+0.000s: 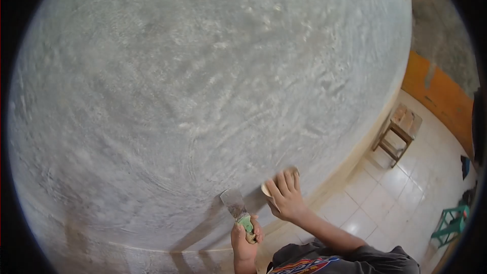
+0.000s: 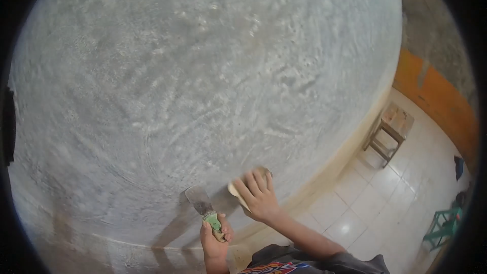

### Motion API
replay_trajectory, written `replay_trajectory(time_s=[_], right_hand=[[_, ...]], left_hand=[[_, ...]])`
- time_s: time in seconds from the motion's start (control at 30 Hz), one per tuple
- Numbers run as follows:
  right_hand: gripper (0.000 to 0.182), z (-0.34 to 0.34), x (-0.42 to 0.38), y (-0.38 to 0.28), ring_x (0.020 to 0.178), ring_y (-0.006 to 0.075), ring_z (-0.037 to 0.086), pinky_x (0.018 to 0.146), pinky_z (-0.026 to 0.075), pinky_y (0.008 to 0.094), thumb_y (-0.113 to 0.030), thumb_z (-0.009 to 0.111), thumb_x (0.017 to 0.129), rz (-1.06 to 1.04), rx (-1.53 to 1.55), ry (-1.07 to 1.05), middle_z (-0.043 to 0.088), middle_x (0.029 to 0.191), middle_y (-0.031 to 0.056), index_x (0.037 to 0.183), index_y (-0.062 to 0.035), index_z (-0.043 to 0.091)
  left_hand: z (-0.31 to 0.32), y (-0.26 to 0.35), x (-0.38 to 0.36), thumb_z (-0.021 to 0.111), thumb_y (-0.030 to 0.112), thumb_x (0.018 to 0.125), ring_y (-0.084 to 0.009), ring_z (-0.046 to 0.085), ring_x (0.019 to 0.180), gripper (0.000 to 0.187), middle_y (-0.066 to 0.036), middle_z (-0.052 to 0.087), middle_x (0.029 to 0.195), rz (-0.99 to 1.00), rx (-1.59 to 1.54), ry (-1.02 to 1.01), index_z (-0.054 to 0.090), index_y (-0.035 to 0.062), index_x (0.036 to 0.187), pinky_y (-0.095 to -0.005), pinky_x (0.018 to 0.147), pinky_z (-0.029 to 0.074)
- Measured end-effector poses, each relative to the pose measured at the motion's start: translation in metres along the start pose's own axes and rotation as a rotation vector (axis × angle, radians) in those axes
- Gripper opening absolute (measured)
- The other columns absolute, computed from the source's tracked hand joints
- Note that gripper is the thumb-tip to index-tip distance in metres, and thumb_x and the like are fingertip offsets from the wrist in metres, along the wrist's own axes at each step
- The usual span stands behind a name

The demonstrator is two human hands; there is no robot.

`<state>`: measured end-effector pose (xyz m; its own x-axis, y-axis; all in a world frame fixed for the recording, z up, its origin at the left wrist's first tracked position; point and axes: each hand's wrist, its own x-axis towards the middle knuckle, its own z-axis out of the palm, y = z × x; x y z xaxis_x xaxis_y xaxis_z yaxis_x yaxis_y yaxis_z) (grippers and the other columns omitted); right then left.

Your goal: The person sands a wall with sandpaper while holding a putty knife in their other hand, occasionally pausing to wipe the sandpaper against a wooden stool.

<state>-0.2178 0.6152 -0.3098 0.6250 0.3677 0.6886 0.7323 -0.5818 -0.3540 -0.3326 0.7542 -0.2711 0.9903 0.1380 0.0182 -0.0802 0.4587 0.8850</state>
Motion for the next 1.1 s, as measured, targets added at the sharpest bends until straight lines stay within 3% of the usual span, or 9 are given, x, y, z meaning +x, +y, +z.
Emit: replay_trajectory(time_s=[0.13,0.2,0.3,0.43,0.5,0.67,0.77,0.87,1.1], right_hand=[[0.065,-0.011,0.014,0.016,0.132,0.0582,0.019,0.103,0.012,0.0705,-0.020,0.066,0.077,0.038,-0.009,-0.052,0.023,0.143,0.0380,0.133,0.0018,0.040],[0.065,-0.045,0.064,0.020,0.132,0.0586,0.018,0.102,0.010,0.0720,-0.022,0.066,0.078,-0.112,-0.118,0.250,0.022,0.142,0.0383,0.133,0.0019,0.040],[0.065,-0.032,0.060,0.033,0.132,0.0590,0.017,0.101,0.009,0.0730,-0.023,0.065,0.078,-0.121,-0.095,0.299,0.022,0.142,0.0390,0.133,0.0025,0.041],[0.065,0.027,-0.031,0.046,0.129,0.0631,0.015,0.101,0.009,0.0734,-0.023,0.063,0.078,0.008,0.024,-0.050,0.019,0.140,0.0429,0.131,0.0044,0.039],[0.062,0.031,-0.033,0.053,0.117,0.0501,0.037,0.095,0.019,0.0729,-0.029,0.068,0.069,0.063,0.027,0.066,0.040,0.126,0.0307,0.123,-0.0046,0.050],[0.075,-0.042,0.066,0.061,0.135,0.0566,0.012,0.100,0.009,0.0726,-0.023,0.065,0.077,0.162,0.000,0.510,0.016,0.146,0.0366,0.139,0.0019,0.031],[0.078,0.006,0.022,0.052,0.137,0.0562,0.003,0.102,0.006,0.0714,-0.023,0.063,0.081,0.173,0.089,0.407,0.007,0.149,0.0367,0.144,0.0013,0.024],[0.076,0.067,-0.057,0.027,0.134,0.0590,0.011,0.103,0.009,0.0719,-0.023,0.064,0.082,0.259,0.246,0.201,0.013,0.145,0.0394,0.142,0.0005,0.024],[0.074,-0.040,0.047,0.102,0.138,0.0530,0.006,0.109,0.005,0.0614,-0.012,0.055,0.084,0.304,0.047,0.606,0.011,0.149,0.0340,0.145,0.0051,0.018]], left_hand=[[0.018,-0.011,-0.003,0.044,0.050,0.095,-0.0131,0.045,0.053,0.053,-0.002,0.048,0.069,0.076,0.009,0.069,0.053,0.0000,0.107,-0.0271,0.046,0.034],[0.023,-0.022,-0.003,0.045,0.050,0.095,-0.0133,0.045,0.055,0.051,-0.002,0.048,0.069,0.073,-0.020,0.094,0.054,0.0007,0.106,-0.0274,0.047,0.035],[0.019,-0.038,-0.004,0.057,0.052,0.088,-0.0157,0.048,0.060,0.057,-0.005,0.049,0.071,0.048,0.023,0.160,0.052,-0.0018,0.105,-0.0286,0.053,0.039],[0.023,-0.048,-0.001,0.060,0.054,0.086,-0.0162,0.049,0.061,0.053,-0.005,0.049,0.070,0.008,-0.104,0.079,0.051,0.0022,0.096,-0.0292,0.054,0.040],[0.018,-0.043,0.004,0.059,0.054,0.086,-0.0161,0.049,0.061,0.053,-0.005,0.049,0.069,-0.023,-0.111,0.028,0.051,0.0031,0.094,-0.0293,0.055,0.040],[0.013,-0.029,0.005,0.058,0.052,0.088,-0.0150,0.047,0.057,0.053,-0.003,0.046,0.067,-0.225,-0.071,-0.054,0.049,0.0010,0.098,-0.0301,0.054,0.040],[0.030,-0.014,0.011,0.056,0.049,0.090,-0.0150,0.046,0.054,0.050,-0.003,0.045,0.066,-0.197,-0.016,-0.067,0.048,0.0000,0.098,-0.0307,0.052,0.039],[0.033,-0.017,0.015,0.055,0.051,0.090,-0.0131,0.042,0.048,0.050,-0.002,0.045,0.063,-0.129,-0.004,-0.112,0.051,0.0019,0.100,-0.0293,0.049,0.037],[0.017,-0.014,0.022,0.052,0.047,0.093,-0.0148,0.043,0.047,0.048,-0.006,0.048,0.063,-0.275,-0.031,-0.261,0.048,-0.0002,0.102,-0.0284,0.046,0.036]])
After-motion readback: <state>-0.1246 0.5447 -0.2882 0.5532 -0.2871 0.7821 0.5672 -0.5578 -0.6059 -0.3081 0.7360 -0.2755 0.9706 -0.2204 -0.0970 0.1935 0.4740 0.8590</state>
